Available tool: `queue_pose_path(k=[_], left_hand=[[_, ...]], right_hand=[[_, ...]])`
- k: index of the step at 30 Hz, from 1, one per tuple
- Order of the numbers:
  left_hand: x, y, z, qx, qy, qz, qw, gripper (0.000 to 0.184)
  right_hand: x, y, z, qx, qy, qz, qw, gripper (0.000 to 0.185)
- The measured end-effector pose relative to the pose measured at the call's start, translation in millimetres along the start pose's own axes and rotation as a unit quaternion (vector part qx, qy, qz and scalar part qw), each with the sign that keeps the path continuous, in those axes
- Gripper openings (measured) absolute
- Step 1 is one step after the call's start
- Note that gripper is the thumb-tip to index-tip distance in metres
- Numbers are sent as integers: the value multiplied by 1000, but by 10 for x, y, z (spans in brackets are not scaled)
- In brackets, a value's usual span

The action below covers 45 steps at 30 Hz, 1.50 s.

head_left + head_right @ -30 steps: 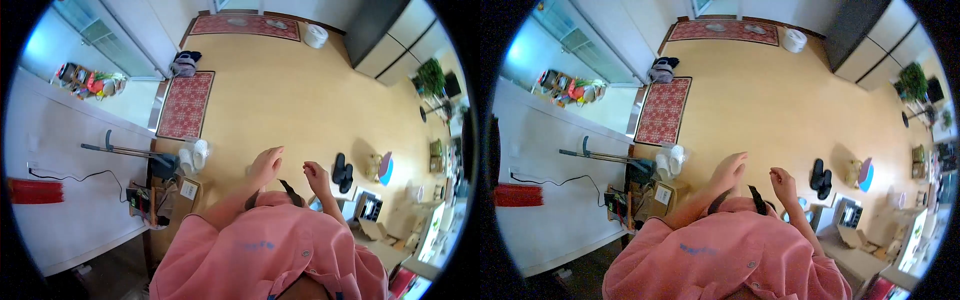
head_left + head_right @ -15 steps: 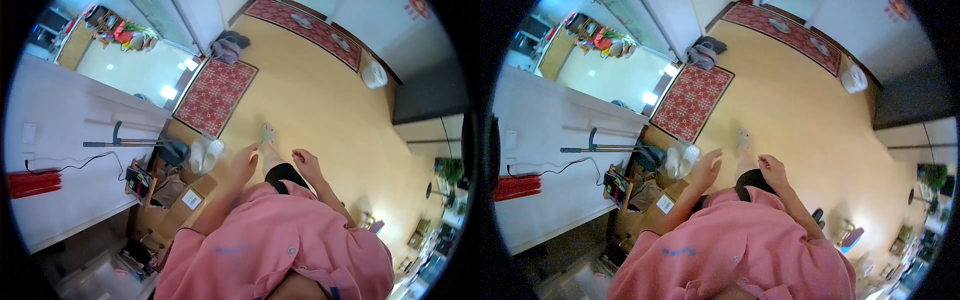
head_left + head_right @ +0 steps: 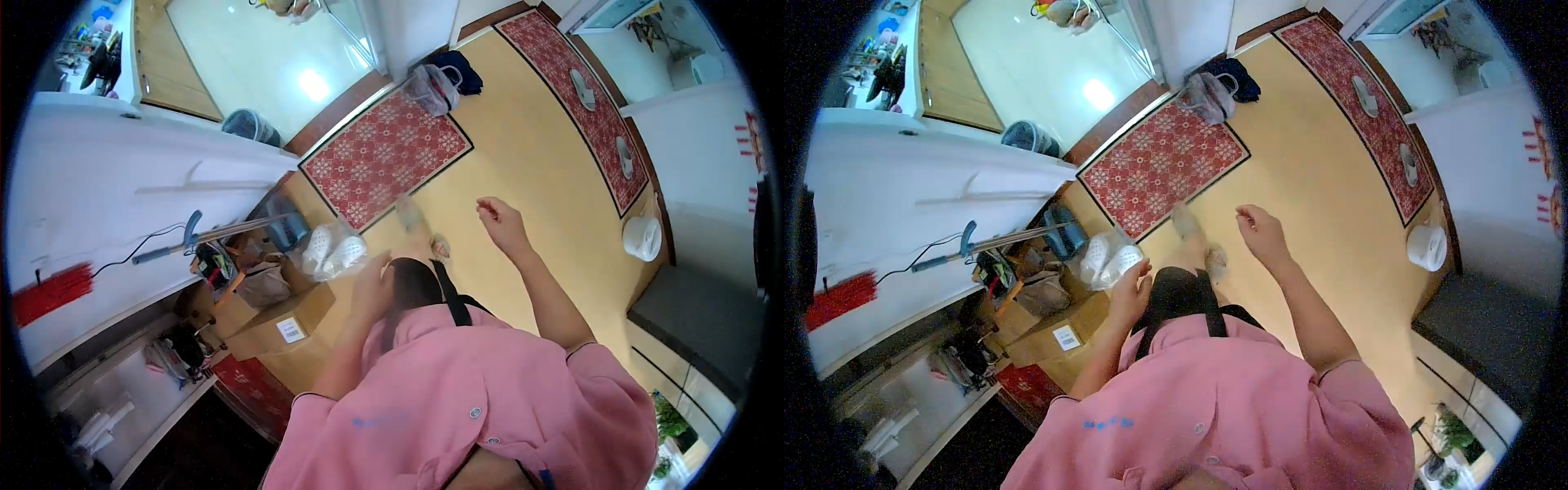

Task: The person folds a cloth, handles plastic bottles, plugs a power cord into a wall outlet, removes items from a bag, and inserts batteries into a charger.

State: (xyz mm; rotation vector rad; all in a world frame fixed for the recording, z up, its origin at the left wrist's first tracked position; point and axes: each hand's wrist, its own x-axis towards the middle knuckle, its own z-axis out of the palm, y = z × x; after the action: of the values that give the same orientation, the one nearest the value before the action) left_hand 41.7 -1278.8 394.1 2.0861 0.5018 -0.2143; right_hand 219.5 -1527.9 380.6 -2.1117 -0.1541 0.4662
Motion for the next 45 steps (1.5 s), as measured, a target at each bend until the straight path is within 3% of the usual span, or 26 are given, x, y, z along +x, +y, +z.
queue_pose_path(k=[6,9,14,16,19,21,24,25,26,28,31,34,35,37,39,42,45], left_hand=[[1351,-197,353,2,-2,33,999,35],[2065,-191,604,-7,-63,21,998,35],[3078,-69,845,-41,-123,-29,991,33],[3399,-218,1063,-36,-143,-45,988,33],[3938,-723,1565,-46,-132,-52,989,34],[4289,-987,1854,-65,-129,-89,986,36],[4803,-1293,2265,-101,-136,-149,974,39],[4946,-1464,2511,-82,-64,-67,992,41],[5164,-1548,2687,-106,-48,-68,991,39],[5680,-1635,2991,-142,-20,-69,987,42],[6468,-1753,3544,-118,71,-46,989,47],[7061,-1736,3758,-133,37,-137,981,46],[7181,-1815,3819,-151,32,-151,976,46],[7168,-1947,3860,-149,69,-162,973,46],[6972,-2176,3663,-103,154,-153,971,45],[6601,-2356,3090,30,209,-126,969,42],[6358,-2627,2573,89,222,-91,967,40]], right_hand=[[715,275,-20,-114,-106,65,986,25],[1159,524,-64,-108,-121,93,982,23],[2393,956,-77,-189,-162,92,964,25],[2989,1166,-21,-186,-150,80,968,26],[3916,1687,262,-198,-225,121,946,28],[4589,2069,521,-251,-274,93,924,32],[5705,2970,948,-388,-191,-25,901,45],[6126,3296,1043,-372,-149,-168,901,46],[6475,3379,1175,-374,-125,-167,904,44],[6964,3470,1410,-426,-118,-276,854,53],[7240,3629,1635,-432,-140,-233,860,55],[7359,3990,1713,-419,-218,-136,871,55],[7296,4135,1739,-369,-170,-218,888,53],[7084,3888,1756,-303,-162,-176,922,51],[6783,3553,1738,-230,-136,-162,950,50],[6417,3091,1676,-233,-160,-105,953,46],[6005,3096,1729,-213,-186,-82,956,63]])
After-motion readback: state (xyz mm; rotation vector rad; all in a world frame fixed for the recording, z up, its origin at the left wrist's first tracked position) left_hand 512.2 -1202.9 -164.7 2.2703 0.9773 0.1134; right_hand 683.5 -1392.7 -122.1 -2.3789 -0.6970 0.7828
